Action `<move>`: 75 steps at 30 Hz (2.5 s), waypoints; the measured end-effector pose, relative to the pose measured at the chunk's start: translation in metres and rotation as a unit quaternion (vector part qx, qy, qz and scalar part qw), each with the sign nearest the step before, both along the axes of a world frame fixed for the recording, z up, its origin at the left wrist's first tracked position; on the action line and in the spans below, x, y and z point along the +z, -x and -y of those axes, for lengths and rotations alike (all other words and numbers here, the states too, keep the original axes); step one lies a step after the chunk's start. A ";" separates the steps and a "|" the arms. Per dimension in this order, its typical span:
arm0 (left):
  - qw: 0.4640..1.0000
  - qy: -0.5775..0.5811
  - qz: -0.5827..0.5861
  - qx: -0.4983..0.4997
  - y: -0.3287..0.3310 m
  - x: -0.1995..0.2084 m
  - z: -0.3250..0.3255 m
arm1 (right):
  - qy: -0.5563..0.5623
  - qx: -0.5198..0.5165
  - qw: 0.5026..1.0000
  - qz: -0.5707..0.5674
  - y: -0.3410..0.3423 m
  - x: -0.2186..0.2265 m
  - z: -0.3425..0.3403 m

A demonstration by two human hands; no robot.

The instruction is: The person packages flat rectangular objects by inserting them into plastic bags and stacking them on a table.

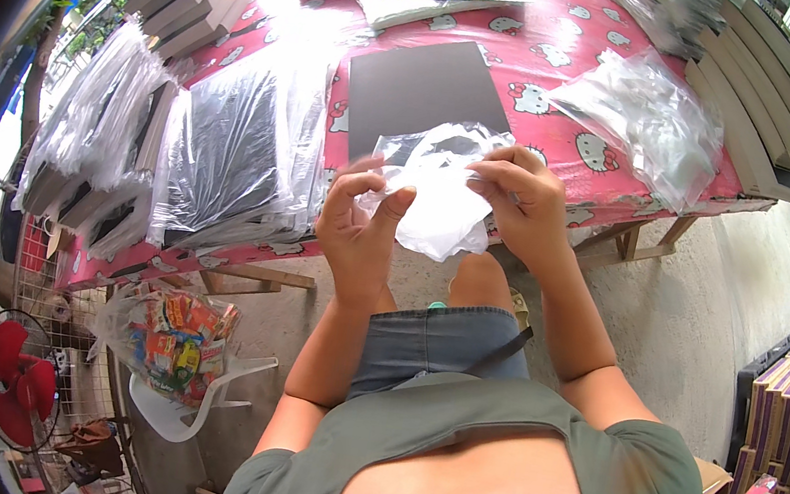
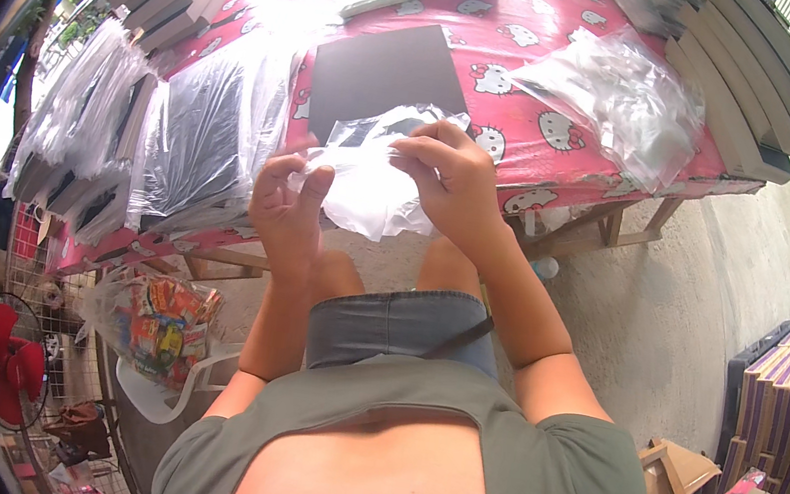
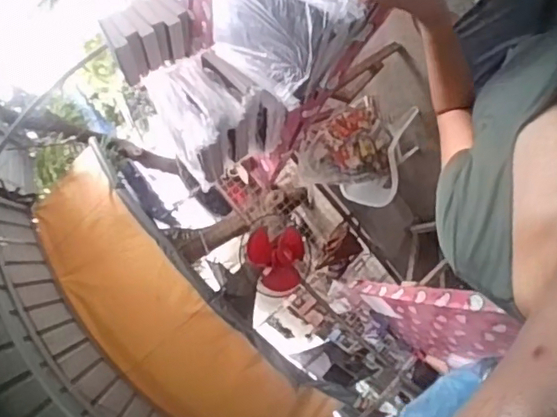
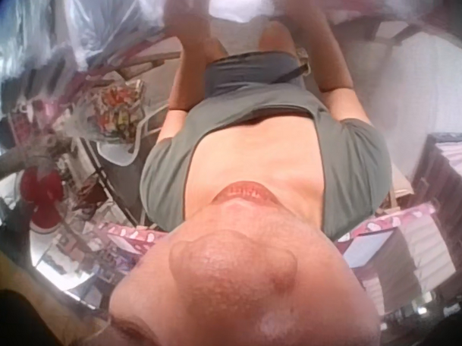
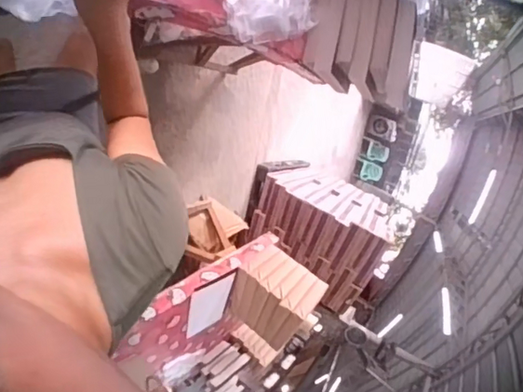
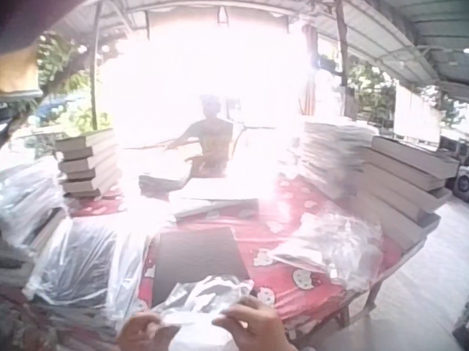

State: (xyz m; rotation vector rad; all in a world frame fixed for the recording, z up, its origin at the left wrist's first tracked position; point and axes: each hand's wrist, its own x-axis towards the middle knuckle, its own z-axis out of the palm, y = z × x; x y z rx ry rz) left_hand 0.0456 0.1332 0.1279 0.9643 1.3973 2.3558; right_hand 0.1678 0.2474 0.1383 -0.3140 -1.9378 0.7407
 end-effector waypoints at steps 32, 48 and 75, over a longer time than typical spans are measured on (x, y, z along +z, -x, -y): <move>0.793 -0.031 0.140 -0.592 0.067 -0.018 0.049 | 0.533 0.424 0.728 0.076 -0.066 -0.061 -0.006; 0.769 0.392 -0.042 -0.503 0.095 -0.065 0.072 | 0.670 0.306 0.646 -0.200 -0.073 -0.051 -0.019; 0.954 0.225 0.199 0.004 0.012 -0.092 0.120 | 0.668 0.121 0.734 0.007 -0.107 -0.094 0.027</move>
